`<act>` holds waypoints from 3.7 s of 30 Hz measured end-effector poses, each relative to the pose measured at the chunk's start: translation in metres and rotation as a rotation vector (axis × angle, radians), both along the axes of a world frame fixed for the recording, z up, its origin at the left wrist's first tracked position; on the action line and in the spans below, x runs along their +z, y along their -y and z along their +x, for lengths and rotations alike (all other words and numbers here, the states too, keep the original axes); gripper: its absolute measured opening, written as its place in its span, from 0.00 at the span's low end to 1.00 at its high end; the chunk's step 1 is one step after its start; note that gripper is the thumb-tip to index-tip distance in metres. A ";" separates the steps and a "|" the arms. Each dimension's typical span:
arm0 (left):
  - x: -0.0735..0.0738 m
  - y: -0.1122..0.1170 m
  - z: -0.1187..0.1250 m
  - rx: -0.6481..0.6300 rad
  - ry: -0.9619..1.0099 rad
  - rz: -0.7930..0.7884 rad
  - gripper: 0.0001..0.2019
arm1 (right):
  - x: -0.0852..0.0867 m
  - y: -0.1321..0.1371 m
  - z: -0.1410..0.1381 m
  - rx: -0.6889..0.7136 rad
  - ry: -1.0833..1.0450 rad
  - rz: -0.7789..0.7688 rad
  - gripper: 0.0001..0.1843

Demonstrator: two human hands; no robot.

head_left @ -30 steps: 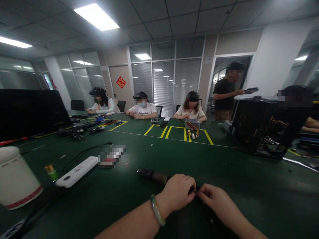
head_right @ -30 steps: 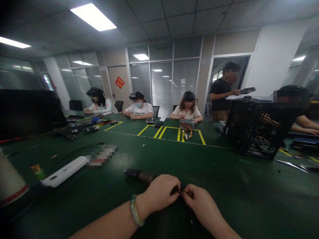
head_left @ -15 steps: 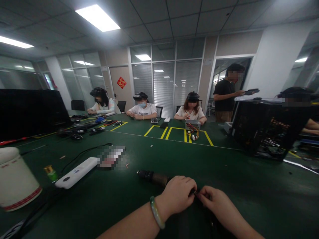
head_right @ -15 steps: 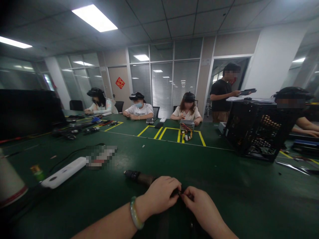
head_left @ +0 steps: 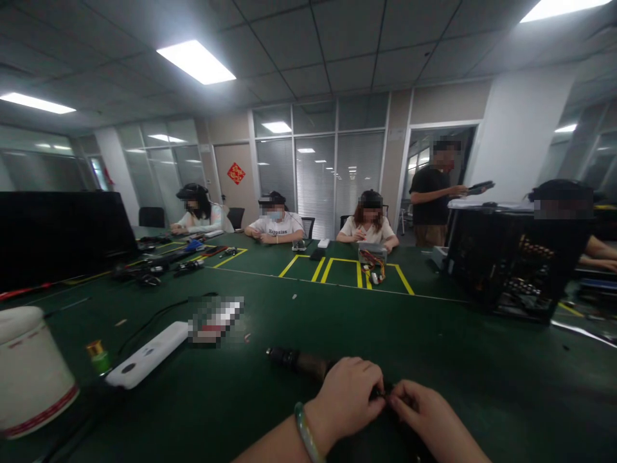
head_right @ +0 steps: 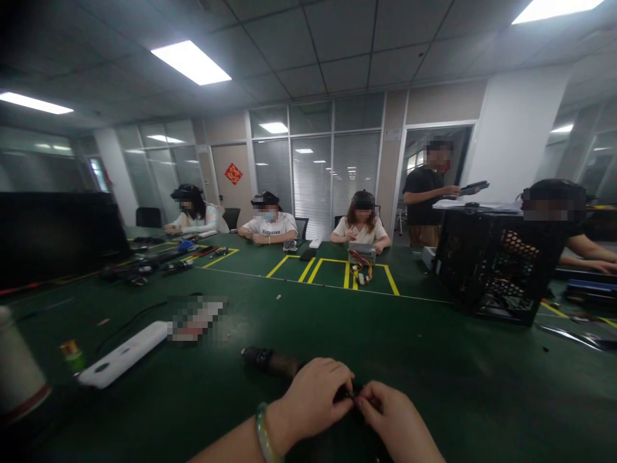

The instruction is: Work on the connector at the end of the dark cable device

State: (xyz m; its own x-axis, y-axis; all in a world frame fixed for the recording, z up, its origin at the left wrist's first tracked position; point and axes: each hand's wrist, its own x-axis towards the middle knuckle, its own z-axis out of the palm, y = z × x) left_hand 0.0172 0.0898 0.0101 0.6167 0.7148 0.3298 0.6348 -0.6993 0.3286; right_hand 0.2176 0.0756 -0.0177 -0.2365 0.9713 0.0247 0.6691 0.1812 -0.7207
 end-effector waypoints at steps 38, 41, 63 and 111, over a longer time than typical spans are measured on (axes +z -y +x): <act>-0.003 0.000 0.004 0.053 -0.012 -0.029 0.03 | 0.007 0.008 -0.011 -0.090 0.061 0.023 0.12; -0.001 0.000 0.004 0.041 -0.024 -0.026 0.03 | 0.006 0.008 -0.011 -0.093 0.074 0.053 0.11; 0.001 0.002 0.006 0.061 -0.051 -0.020 0.05 | 0.011 0.004 -0.001 -0.040 0.025 -0.022 0.09; -0.002 -0.001 0.002 0.067 -0.018 0.033 0.03 | 0.007 -0.002 0.001 -0.026 0.051 0.027 0.09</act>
